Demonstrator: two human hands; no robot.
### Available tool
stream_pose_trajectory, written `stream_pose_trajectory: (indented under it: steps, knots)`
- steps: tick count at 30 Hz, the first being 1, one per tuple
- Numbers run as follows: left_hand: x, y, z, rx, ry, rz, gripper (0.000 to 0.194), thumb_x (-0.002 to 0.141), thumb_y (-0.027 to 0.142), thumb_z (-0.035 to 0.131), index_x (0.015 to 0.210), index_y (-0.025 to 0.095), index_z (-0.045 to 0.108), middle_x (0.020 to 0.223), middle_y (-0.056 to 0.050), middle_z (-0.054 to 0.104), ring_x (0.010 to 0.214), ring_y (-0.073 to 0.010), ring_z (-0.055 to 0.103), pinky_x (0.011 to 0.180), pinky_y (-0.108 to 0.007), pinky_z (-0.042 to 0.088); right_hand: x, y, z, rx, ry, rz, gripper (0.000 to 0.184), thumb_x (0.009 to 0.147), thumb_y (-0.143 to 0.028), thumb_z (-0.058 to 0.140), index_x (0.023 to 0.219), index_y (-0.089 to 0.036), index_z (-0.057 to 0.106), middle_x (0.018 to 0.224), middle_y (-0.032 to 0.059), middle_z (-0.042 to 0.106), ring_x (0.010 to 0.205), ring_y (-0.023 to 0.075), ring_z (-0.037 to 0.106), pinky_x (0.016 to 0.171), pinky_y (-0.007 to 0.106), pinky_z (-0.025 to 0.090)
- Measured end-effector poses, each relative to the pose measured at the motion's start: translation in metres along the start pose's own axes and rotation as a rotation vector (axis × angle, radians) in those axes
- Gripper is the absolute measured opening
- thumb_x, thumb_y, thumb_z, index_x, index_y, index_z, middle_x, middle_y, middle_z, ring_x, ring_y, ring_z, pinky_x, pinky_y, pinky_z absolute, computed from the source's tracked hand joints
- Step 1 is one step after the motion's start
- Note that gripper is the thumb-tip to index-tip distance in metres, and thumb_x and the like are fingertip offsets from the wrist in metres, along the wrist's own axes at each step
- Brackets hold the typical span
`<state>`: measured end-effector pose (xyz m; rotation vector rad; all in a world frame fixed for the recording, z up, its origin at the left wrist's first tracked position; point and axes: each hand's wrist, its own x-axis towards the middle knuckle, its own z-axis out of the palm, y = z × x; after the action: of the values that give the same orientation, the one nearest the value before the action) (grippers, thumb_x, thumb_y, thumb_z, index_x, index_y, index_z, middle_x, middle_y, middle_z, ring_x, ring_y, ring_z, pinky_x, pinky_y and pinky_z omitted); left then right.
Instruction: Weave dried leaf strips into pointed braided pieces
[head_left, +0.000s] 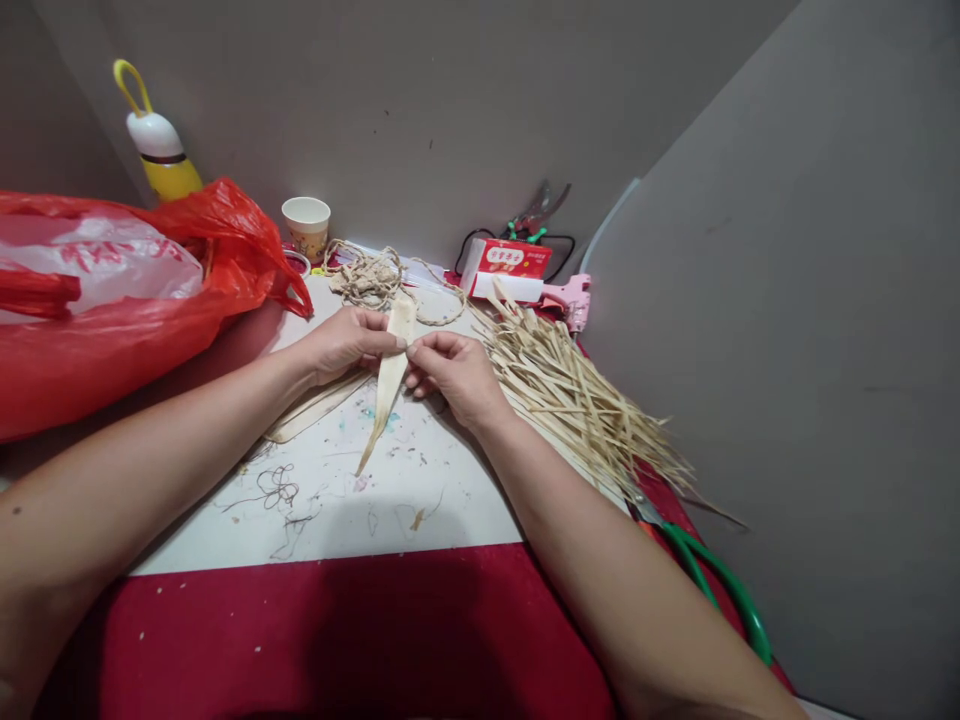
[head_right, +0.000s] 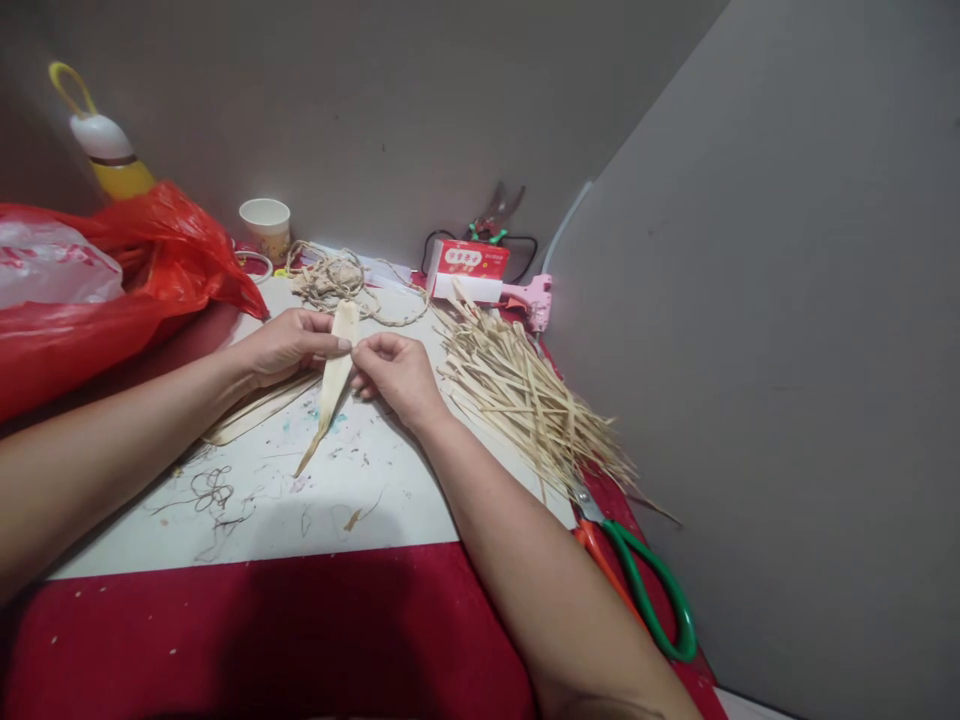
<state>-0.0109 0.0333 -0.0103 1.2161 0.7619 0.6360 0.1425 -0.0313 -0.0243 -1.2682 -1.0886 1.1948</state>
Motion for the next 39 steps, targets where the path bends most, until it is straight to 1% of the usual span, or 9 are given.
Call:
stream_pose_trajectory:
  steps: [10, 14, 22, 28, 30, 32, 34, 37, 39]
  knots:
    - [-0.004, 0.002, 0.004, 0.202, 0.059, 0.073, 0.012, 0.062, 0.012, 0.072, 0.057, 0.011, 0.061, 0.051, 0.003, 0.053, 0.048, -0.0063, 0.046, 0.050, -0.022, 0.036, -0.002, 0.000, 0.000, -0.194, 0.019, -0.097, 0.017, 0.068, -0.032, 0.065, 0.065, -0.018, 0.056, 0.049, -0.0040, 0.057, 0.041, 0.0085, 0.051, 0.040, 0.019, 0.043]
    - [-0.006, 0.005, 0.005, 0.256, 0.041, 0.100, 0.012, 0.062, 0.012, 0.069, 0.056, 0.012, 0.060, 0.049, 0.004, 0.052, 0.048, -0.0057, 0.044, 0.050, -0.021, 0.033, -0.002, 0.003, 0.001, -0.277, 0.035, -0.166, 0.013, 0.070, -0.028, 0.062, 0.064, -0.019, 0.055, 0.049, -0.0043, 0.055, 0.041, 0.0080, 0.048, 0.042, 0.020, 0.039]
    - [-0.005, 0.006, 0.001, 0.278, -0.057, 0.121, 0.007, 0.062, 0.013, 0.070, 0.062, 0.012, 0.063, 0.053, 0.004, 0.054, 0.049, -0.0055, 0.044, 0.049, -0.019, 0.032, -0.004, 0.003, 0.005, -0.358, 0.063, -0.182, 0.010, 0.070, -0.024, 0.056, 0.062, -0.020, 0.053, 0.048, -0.0039, 0.055, 0.044, 0.0097, 0.049, 0.047, 0.021, 0.039]
    - [-0.007, 0.007, 0.002, 0.260, -0.109, 0.114, 0.012, 0.063, 0.014, 0.074, 0.061, 0.012, 0.062, 0.055, 0.002, 0.057, 0.051, -0.0073, 0.050, 0.052, -0.020, 0.038, 0.000, 0.007, 0.002, -0.432, 0.142, -0.220, 0.012, 0.068, -0.021, 0.058, 0.058, -0.018, 0.054, 0.049, -0.0032, 0.055, 0.046, 0.0092, 0.049, 0.046, 0.020, 0.037]
    - [-0.008, 0.006, 0.005, 0.199, -0.160, 0.104, 0.012, 0.064, 0.016, 0.076, 0.066, 0.011, 0.065, 0.059, -0.001, 0.061, 0.054, -0.0097, 0.054, 0.055, -0.022, 0.042, 0.004, 0.006, 0.000, -0.368, 0.167, -0.134, 0.012, 0.068, -0.018, 0.059, 0.057, -0.018, 0.053, 0.046, -0.0043, 0.053, 0.041, 0.0078, 0.047, 0.041, 0.018, 0.036]
    - [-0.007, 0.004, 0.007, 0.129, -0.187, 0.115, 0.015, 0.064, 0.018, 0.078, 0.071, 0.010, 0.068, 0.063, -0.004, 0.064, 0.056, -0.0116, 0.057, 0.057, -0.024, 0.045, 0.007, 0.003, -0.002, -0.212, 0.168, -0.015, 0.011, 0.070, -0.016, 0.058, 0.059, -0.018, 0.053, 0.044, -0.0049, 0.053, 0.036, 0.0071, 0.045, 0.038, 0.017, 0.036]
    - [-0.005, 0.003, 0.006, 0.080, -0.163, 0.137, 0.018, 0.064, 0.019, 0.080, 0.074, 0.009, 0.069, 0.067, -0.006, 0.066, 0.058, -0.0120, 0.059, 0.057, -0.024, 0.045, 0.008, -0.002, -0.003, -0.012, 0.159, 0.058, 0.011, 0.073, -0.016, 0.056, 0.063, -0.018, 0.054, 0.048, -0.0033, 0.058, 0.037, 0.0075, 0.049, 0.038, 0.016, 0.039]
    - [0.000, 0.001, -0.001, 0.029, -0.087, 0.137, 0.022, 0.064, 0.023, 0.081, 0.076, 0.010, 0.067, 0.068, -0.004, 0.066, 0.059, -0.0112, 0.060, 0.057, -0.022, 0.047, 0.007, -0.010, -0.003, 0.235, 0.162, 0.082, 0.010, 0.076, -0.016, 0.057, 0.067, -0.017, 0.053, 0.067, 0.0010, 0.068, 0.051, 0.0084, 0.061, 0.044, 0.016, 0.047]
    - [0.002, 0.002, -0.005, 0.003, -0.048, 0.132, 0.026, 0.065, 0.027, 0.081, 0.077, 0.011, 0.064, 0.066, -0.003, 0.065, 0.056, -0.0104, 0.059, 0.056, -0.022, 0.048, 0.006, -0.014, -0.004, 0.323, 0.167, 0.092, 0.011, 0.076, -0.017, 0.059, 0.068, -0.018, 0.052, 0.074, 0.0021, 0.070, 0.056, 0.0083, 0.063, 0.044, 0.014, 0.046]
